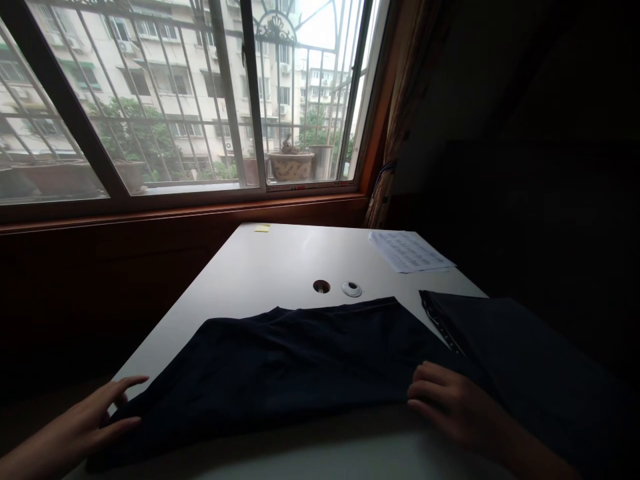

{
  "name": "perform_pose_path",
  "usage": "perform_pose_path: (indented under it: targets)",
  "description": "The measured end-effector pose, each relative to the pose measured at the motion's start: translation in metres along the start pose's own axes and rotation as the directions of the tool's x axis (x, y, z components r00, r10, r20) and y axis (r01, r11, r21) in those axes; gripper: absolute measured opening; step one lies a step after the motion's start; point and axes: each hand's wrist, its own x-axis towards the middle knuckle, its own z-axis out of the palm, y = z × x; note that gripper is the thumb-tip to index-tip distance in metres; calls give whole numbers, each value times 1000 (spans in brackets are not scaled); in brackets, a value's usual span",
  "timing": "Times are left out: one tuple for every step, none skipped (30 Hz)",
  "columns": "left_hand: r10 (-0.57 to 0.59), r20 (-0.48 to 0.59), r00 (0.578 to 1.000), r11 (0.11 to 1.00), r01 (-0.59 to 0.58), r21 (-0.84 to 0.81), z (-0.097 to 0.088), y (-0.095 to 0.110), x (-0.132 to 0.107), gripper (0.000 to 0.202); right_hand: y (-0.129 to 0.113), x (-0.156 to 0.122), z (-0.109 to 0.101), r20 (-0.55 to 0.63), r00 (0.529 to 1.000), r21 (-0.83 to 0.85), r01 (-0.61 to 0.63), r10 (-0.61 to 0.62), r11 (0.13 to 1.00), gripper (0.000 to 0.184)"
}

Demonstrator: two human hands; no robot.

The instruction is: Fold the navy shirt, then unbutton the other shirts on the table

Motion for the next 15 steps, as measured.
perform_pose_path:
  targets:
    - [13, -17, 1000, 1000, -13, 22, -1, 11, 4, 64, -3, 8, -4, -3, 1000, 32, -14, 15, 999, 12]
    - [28, -25, 999, 998, -27, 50, -1, 25, 10, 61, -5, 20, -6, -28, 999, 63, -24, 26, 998, 13]
    - [50, -45, 998, 996, -47, 72, -1, 42, 19, 61, -8, 35, -7, -68, 997, 92, -26, 32, 995, 15]
    - [65, -52, 997, 995, -61, 78, 1, 60, 28, 61, -11, 53, -7, -105, 993, 118, -33, 45, 993, 18]
    - [85, -33, 996, 995, -83, 63, 3, 79, 39, 61, -15, 73, -5, -133, 990, 144, -28, 47, 989, 19]
    - [102, -12, 995, 994, -101, 43, 5, 96, 51, 63, -19, 96, -2, -139, 989, 171, -22, 46, 985, 19]
    - [101, 8, 995, 994, -101, 29, 9, 112, 62, 66, -23, 119, 2, -138, 989, 200, -26, 54, 979, 19]
    - [81, 34, 996, 996, -82, 24, 13, 124, 73, 70, -28, 142, 8, -134, 989, 227, -39, 70, 973, 21]
    - [55, 46, 997, 998, -57, 33, 16, 133, 82, 73, -32, 164, 14, -129, 987, 250, -64, 98, 966, 25]
    - [43, 47, 998, 998, -45, 42, 20, 139, 91, 74, -35, 185, 21, -101, 987, 272, -94, 125, 958, 28]
    - [36, 44, 998, 998, -38, 53, 22, 143, 98, 74, -37, 204, 28, -65, 987, 285, -126, 150, 950, 32]
    - [39, 34, 999, 997, -41, 63, 25, 143, 103, 74, -38, 220, 35, -17, 984, 291, -164, 177, 943, 35]
    - [48, 25, 999, 997, -49, 67, 27, 142, 107, 74, -39, 234, 42, 38, 979, 295, -203, 201, 934, 37]
    - [56, 21, 998, 996, -57, 64, 28, 140, 109, 74, -38, 245, 48, 66, 975, 302, -221, 211, 928, 38]
    - [62, 24, 998, 997, -63, 51, 29, 137, 110, 74, -37, 254, 53, 97, 971, 311, -238, 219, 920, 39]
